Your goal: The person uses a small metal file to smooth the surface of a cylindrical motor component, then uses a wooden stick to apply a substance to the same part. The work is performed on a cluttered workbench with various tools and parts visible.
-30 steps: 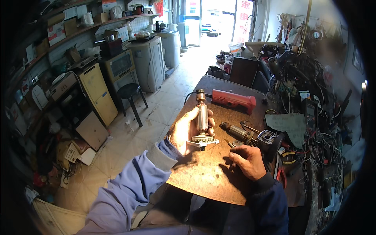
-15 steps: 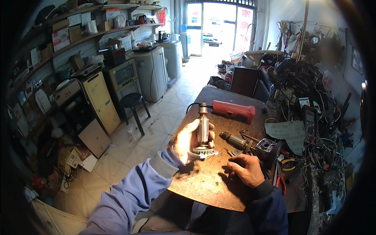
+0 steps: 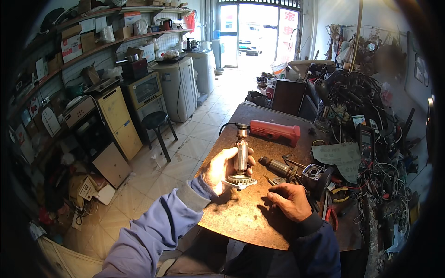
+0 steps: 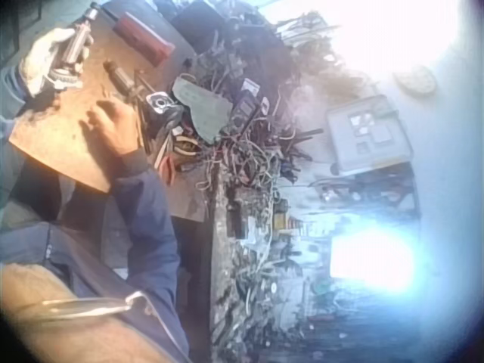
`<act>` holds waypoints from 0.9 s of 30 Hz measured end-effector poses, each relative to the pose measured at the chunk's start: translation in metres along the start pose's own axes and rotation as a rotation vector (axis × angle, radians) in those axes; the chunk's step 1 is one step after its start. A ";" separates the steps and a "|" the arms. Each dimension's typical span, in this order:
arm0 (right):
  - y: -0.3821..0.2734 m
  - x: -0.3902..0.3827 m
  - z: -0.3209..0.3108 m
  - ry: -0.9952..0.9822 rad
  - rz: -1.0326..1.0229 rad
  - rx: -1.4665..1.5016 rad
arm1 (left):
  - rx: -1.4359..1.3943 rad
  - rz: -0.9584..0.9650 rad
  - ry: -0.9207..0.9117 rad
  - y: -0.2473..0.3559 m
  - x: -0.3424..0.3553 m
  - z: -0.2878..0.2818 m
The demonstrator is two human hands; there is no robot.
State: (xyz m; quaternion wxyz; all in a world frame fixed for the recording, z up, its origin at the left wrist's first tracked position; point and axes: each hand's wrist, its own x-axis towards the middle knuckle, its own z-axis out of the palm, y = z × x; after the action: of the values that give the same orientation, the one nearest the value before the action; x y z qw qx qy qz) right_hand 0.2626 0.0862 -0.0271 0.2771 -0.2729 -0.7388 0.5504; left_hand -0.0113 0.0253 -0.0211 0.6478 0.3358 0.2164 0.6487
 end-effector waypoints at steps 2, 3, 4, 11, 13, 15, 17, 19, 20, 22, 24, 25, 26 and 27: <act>0.001 0.001 0.001 -0.005 -0.010 0.001 | 0.014 -0.016 0.003 0.002 -0.002 0.001; 0.002 0.001 0.001 -0.003 -0.012 -0.001 | 0.019 -0.026 0.002 0.002 -0.002 0.002; 0.003 0.001 0.000 -0.001 -0.015 -0.002 | 0.050 -0.015 0.010 0.002 -0.002 0.004; 0.006 0.001 -0.001 -0.006 -0.034 0.001 | 0.269 0.017 0.102 0.003 -0.004 0.016; 0.006 0.002 0.000 -0.002 -0.024 0.017 | 0.335 0.039 0.105 0.003 -0.005 0.015; 0.007 0.002 0.000 -0.001 -0.019 0.021 | 0.418 0.061 0.095 0.002 -0.003 0.012; 0.008 0.003 0.000 -0.005 -0.020 0.012 | 0.411 0.071 0.114 0.003 -0.005 0.018; 0.004 0.001 0.000 -0.004 -0.026 -0.009 | 0.432 0.089 0.126 0.001 -0.005 0.020; 0.002 0.001 0.000 -0.004 -0.029 -0.020 | 0.449 0.095 0.138 0.000 -0.005 0.021; 0.000 0.001 0.001 -0.001 -0.033 -0.025 | 0.490 0.110 0.168 0.000 -0.005 0.022; 0.000 0.001 0.001 0.003 -0.032 -0.024 | 0.520 0.142 0.171 -0.003 -0.003 0.020; 0.002 0.001 0.001 0.005 -0.029 -0.021 | 0.534 0.157 0.171 -0.004 -0.003 0.019; 0.003 0.002 0.001 0.008 -0.026 -0.018 | 0.551 0.163 0.175 -0.004 -0.003 0.020; 0.003 0.002 0.000 0.016 -0.026 -0.020 | 0.567 0.168 0.178 -0.004 -0.003 0.021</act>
State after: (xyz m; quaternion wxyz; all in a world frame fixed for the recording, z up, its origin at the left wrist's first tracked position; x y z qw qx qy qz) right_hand 0.2615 0.0878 -0.0299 0.2874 -0.2704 -0.7456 0.5370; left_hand 0.0063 0.0192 -0.0099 0.4507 0.4618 0.4160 0.6407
